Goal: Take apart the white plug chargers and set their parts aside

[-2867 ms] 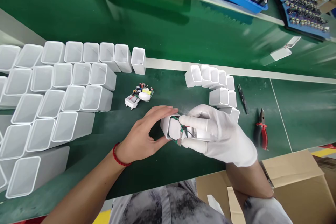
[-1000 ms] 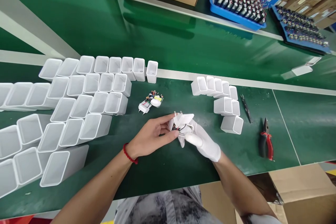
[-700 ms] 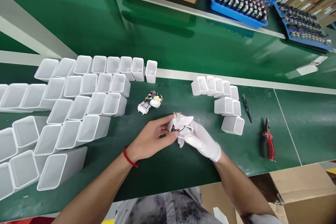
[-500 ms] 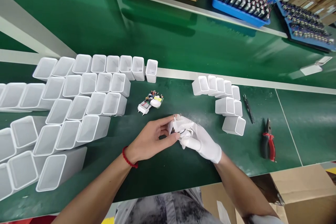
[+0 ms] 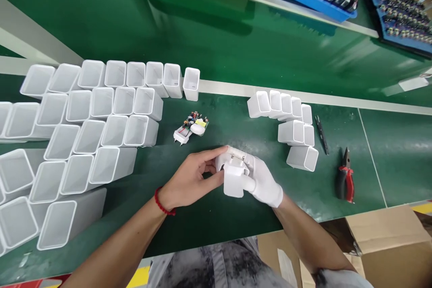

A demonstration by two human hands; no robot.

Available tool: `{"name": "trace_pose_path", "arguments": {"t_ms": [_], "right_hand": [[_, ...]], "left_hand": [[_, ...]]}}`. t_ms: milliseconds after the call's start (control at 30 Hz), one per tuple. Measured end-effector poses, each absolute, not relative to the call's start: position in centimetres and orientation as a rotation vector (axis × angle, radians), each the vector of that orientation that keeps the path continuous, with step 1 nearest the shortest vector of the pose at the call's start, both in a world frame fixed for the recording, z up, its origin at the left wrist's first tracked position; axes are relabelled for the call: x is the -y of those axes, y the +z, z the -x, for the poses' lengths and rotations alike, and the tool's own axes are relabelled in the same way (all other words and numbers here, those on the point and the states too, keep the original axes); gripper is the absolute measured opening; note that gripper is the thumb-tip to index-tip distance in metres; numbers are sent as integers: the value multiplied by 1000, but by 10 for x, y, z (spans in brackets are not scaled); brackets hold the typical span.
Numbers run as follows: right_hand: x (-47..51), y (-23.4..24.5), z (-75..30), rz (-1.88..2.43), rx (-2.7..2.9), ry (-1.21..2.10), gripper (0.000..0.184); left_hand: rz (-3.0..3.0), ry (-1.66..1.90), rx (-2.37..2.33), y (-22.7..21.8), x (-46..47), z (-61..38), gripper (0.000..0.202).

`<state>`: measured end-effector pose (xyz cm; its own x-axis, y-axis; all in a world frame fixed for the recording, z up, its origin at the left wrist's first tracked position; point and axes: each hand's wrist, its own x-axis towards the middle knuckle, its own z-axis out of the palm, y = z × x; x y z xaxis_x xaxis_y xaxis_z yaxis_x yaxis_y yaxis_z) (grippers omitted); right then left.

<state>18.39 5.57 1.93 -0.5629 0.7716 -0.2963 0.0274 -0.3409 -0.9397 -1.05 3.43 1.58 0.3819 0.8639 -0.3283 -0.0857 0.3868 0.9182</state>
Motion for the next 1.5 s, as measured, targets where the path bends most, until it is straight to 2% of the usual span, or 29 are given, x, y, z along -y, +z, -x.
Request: {"name": "trace_pose_path", "arguments": {"t_ms": [67, 200, 267, 433, 633, 733, 900, 1067, 1267, 1400, 1500], "right_hand": [[-60, 23, -183, 1065, 1382, 2011, 60], [-64, 33, -179, 1096, 1455, 1979, 42], [-62, 35, -177, 1144, 1454, 1929, 39], [-55, 30, -174, 1174, 1379, 1884, 50], [-58, 28, -183, 1085, 1287, 2117, 56], [-59, 32, -189, 1062, 1189, 2131, 61], [-59, 33, -179, 1104, 1372, 2009, 53], [-56, 27, -176, 1085, 1461, 1894, 59], [-54, 43, -187, 1228, 1906, 1342, 60], [-61, 48, -179, 1323, 1563, 1420, 49], [-72, 50, -173, 1214, 1109, 1590, 39]], "left_hand": [[-1003, 777, -973, 13, -35, 12, 57], [-1158, 876, -1002, 11, -34, 8, 52], [-1246, 906, -1031, 11, -32, 6, 52], [-1345, 999, -1039, 12, -26, 5, 48], [-1041, 918, -1078, 14, -31, 5, 50], [-1009, 894, -1070, 14, -33, 6, 52], [-1037, 910, -1059, 15, -32, 5, 52], [-1095, 862, -1135, 21, -32, 4, 54], [-1280, 829, -1303, 26, -31, 3, 58], [-1367, 908, -1323, 30, -27, 7, 64], [-1420, 1230, -1354, 33, -28, 14, 42]]}}
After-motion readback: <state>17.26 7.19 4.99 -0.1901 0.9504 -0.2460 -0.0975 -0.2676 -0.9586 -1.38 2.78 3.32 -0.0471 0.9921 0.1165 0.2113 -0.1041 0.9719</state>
